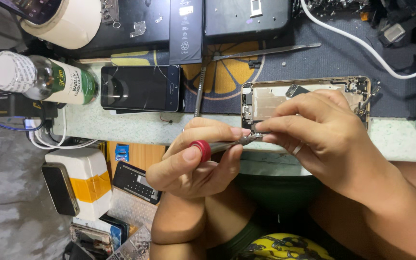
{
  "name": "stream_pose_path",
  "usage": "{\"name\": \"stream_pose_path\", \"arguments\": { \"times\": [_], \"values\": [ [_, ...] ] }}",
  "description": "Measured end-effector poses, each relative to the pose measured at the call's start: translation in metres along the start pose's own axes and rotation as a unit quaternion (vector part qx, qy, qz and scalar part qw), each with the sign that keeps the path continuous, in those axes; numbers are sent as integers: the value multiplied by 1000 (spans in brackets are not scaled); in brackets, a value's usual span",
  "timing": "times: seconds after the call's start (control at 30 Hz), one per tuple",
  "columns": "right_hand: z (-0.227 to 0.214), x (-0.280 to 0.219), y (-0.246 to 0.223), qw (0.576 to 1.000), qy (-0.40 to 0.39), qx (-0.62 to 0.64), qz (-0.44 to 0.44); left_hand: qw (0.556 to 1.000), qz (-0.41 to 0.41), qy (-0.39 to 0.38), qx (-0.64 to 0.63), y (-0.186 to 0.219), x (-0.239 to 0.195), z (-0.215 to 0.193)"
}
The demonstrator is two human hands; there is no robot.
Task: The person uses a screwdriver and tweezers to remove screws and adjust internal components of a disassembled mobile phone. They carefully manipulate small parts and connectors within the phone chassis on a cluttered workbench.
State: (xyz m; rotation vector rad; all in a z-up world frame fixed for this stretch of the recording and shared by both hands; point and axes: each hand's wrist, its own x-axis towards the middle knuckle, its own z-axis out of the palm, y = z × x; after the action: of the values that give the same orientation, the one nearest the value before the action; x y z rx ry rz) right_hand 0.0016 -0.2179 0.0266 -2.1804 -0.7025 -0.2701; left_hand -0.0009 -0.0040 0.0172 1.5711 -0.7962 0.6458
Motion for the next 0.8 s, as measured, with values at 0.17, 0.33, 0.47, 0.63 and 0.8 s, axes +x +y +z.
{"name": "stream_pose_path", "arguments": {
  "times": [0.17, 0.33, 0.47, 0.63, 0.8],
  "values": [
    [-5, -1, 4, 998, -34, -56, 8, 998, 8, 2, 63, -2, -2, -8],
    [-6, 0, 6, 993, -60, -100, 12, 994, 23, -37, 103, -13, -3, -17],
    [-8, 0, 5, 991, -74, -107, 6, 993, 21, -60, 100, -16, -7, -19],
    [-6, 2, 3, 989, -76, -130, 7, 995, 15, -55, 76, -18, -10, -23],
    [-1, 5, 3, 987, -63, -146, 12, 997, 18, -50, 61, -19, -10, -26]
  ]
}}
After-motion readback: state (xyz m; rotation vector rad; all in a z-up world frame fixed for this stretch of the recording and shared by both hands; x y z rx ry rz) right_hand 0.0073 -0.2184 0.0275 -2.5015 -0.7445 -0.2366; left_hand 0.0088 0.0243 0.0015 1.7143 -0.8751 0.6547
